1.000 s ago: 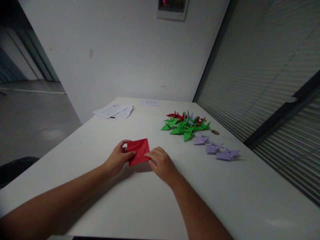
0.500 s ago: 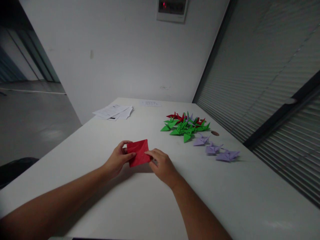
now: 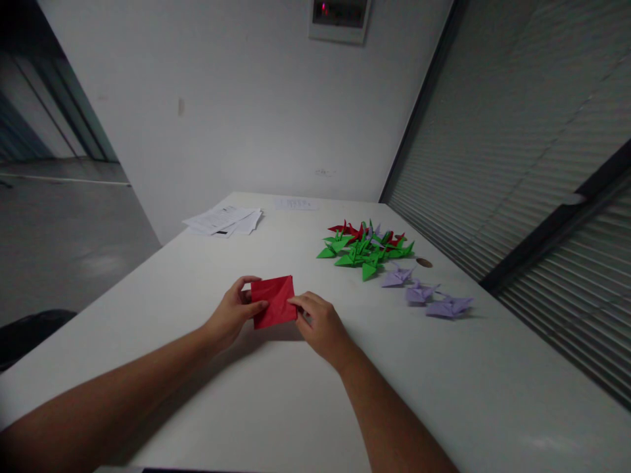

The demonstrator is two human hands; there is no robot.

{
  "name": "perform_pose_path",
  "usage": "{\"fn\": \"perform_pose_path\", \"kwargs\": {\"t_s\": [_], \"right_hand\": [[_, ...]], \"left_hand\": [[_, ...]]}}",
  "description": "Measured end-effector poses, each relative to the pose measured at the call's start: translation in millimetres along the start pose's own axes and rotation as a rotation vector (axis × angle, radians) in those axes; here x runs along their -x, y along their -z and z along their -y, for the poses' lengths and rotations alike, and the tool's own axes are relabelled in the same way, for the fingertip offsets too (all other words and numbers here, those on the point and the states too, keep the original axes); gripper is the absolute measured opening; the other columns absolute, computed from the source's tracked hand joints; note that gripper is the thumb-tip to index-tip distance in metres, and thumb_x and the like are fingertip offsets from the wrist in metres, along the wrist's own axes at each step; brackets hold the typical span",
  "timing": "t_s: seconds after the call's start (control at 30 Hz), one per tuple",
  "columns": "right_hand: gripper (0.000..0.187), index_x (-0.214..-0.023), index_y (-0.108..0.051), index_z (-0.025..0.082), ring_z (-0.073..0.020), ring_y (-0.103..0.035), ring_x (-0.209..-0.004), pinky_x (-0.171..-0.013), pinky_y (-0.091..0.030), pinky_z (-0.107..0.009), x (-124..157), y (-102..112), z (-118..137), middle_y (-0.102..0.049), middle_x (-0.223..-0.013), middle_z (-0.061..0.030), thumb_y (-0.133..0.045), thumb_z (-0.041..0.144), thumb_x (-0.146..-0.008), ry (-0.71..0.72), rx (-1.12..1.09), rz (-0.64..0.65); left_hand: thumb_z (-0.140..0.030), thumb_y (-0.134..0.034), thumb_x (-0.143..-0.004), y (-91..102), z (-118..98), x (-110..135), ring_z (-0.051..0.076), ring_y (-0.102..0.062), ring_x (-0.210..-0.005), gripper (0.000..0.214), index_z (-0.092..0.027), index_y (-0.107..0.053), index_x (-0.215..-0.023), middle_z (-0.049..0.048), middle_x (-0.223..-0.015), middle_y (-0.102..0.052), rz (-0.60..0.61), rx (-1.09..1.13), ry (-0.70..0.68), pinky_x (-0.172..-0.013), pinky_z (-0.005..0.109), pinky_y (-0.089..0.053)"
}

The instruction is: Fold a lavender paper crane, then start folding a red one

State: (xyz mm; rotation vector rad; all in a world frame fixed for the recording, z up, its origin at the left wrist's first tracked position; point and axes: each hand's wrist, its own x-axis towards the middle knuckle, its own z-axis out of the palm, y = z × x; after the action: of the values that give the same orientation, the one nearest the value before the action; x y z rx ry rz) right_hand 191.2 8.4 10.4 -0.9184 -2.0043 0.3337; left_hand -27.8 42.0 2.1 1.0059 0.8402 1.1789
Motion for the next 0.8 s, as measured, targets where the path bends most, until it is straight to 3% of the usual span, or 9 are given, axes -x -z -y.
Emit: {"fn": "perform_pose_path", "kwargs": {"t_s": [0.2, 0.43, 0.8], "right_hand": [[0.039, -0.110, -0.072, 0.022, -0.0175, -0.060, -0.081, -0.071, -0.049, -0.029, 1.1, 1.0, 0.0, -0.064, -0.090, -0.0049, -0.057, -0.001, -0.083, 0.019, -0.017, 0.022], [0.046, -0.113, -0.076, 0.028, -0.0190, -0.046, -0.079, -0.067, -0.042, -0.031, 2.5, 0.5, -0.1, -0.045, -0.083, -0.0021, -0.060, -0.001, -0.081, 0.150, 0.186, 0.008], [0.033, -0.104, -0.077, 0.023, -0.0211, -0.046, -0.085, -0.072, -0.044, -0.034, 0.7, 0.7, 0.3, -0.047, -0.087, -0.0042, -0.062, 0.001, -0.084, 0.169, 0.222, 0.043]], "left_hand": [[-0.022, -0.090, -0.061, -0.5, 0.5, -0.5, 0.016, -0.068, -0.064, 0.069, -0.020, -0.048, -0.116, 0.0050, -0.086, -0.074, 0.016, 0.012, 0.007, -0.057, 0.026, -0.054], [-0.024, -0.091, -0.060, -2.7, -1.2, 0.3, 0.015, -0.067, -0.060, 0.071, -0.020, -0.048, -0.116, 0.0037, -0.082, -0.074, 0.027, 0.035, 0.016, -0.055, 0.024, -0.053], [-0.026, -0.086, -0.067, -1.5, 0.5, 0.6, 0.014, -0.065, -0.062, 0.064, -0.021, -0.048, -0.118, 0.0015, -0.080, -0.072, 0.028, 0.045, 0.041, -0.056, 0.024, -0.052]]}}
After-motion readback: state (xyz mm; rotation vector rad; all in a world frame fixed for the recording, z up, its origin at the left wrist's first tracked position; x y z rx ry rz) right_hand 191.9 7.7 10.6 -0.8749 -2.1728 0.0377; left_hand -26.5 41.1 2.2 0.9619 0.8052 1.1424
